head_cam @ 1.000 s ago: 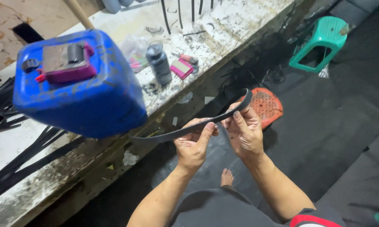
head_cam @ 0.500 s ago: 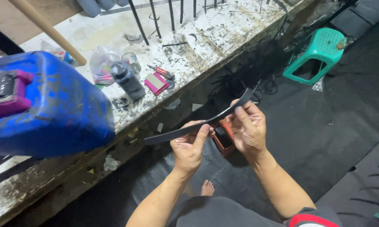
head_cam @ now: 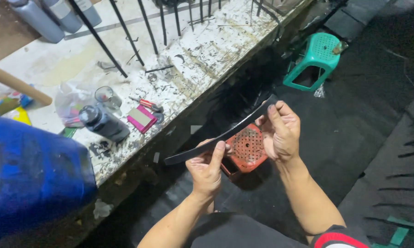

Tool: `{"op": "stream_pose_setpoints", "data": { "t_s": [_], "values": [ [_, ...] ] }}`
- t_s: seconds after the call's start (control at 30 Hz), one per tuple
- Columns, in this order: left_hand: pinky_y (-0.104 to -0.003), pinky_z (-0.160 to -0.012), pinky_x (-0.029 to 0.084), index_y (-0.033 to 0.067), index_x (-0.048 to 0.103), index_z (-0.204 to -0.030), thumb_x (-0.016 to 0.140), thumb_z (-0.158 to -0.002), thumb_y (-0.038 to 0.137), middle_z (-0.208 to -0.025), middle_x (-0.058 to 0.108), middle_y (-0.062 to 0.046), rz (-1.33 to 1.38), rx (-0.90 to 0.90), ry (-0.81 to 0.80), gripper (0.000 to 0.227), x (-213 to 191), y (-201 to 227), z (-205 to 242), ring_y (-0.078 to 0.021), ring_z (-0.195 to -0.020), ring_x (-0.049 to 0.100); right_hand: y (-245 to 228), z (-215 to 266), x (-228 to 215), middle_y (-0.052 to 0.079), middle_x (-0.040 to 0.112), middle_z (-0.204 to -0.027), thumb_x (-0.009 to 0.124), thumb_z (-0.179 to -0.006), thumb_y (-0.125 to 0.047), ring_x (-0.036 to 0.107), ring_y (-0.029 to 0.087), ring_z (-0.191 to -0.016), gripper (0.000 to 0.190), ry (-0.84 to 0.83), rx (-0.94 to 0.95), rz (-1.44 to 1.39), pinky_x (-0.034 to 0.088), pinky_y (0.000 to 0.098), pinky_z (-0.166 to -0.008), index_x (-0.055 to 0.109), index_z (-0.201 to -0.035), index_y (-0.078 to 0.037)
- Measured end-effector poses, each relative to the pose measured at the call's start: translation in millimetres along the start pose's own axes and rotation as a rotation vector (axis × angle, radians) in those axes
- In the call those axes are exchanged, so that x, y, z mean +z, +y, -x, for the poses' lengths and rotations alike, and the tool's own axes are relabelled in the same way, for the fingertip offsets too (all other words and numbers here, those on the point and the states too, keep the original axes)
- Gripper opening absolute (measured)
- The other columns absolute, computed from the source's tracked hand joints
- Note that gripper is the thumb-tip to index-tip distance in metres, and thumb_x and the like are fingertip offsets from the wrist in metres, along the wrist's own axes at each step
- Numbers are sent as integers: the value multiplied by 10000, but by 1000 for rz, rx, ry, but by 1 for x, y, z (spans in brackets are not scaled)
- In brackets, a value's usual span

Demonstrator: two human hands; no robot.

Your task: The person picks up black rubber strips, uses a green clip to secure one end, and hangs the strip on a wall-mounted rack. They then use a manual roller tool to flatten and smooth the strip before repeating the process with another strip.

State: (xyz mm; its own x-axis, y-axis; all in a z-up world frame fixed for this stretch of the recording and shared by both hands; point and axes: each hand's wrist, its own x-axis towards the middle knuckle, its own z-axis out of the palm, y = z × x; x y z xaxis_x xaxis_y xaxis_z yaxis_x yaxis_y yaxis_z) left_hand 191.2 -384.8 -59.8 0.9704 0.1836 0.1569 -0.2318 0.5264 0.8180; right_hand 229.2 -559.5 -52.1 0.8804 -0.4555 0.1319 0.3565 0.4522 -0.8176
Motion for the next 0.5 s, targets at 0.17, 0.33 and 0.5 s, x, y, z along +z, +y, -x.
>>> {"op": "stream_pose_setpoints", "data": {
  "t_s": [0.17,0.33,0.5],
  "values": [
    [-346,-598,656,-40,743,-903,763,-885,-35,-728,767,-175,-62,15,39,27,11,1,-5,-199,-641,751,-21,-38,-3,93,687,-752,691,-1006,-96,687,159,-632,105,67,-54,-7,558,257,-625,652,-927,-38],
    [-306,-708,653,-17,732,-895,728,-925,88,-774,765,-119,-193,-72,79,110,27,9,-12,-181,-674,733,-33,-70,-8,-19,536,-710,710,-976,-77,585,129,-639,80,53,-17,-1,531,273,-600,661,-917,-100],
    [-296,-704,665,-42,803,-823,764,-895,120,-810,809,-153,-187,-132,159,181,55,-17,-24,-181,-690,771,-27,-84,-19,25,573,-728,701,-970,-20,607,140,-669,83,-57,-89,-5,521,301,-640,637,-954,-71]
  ]
}}
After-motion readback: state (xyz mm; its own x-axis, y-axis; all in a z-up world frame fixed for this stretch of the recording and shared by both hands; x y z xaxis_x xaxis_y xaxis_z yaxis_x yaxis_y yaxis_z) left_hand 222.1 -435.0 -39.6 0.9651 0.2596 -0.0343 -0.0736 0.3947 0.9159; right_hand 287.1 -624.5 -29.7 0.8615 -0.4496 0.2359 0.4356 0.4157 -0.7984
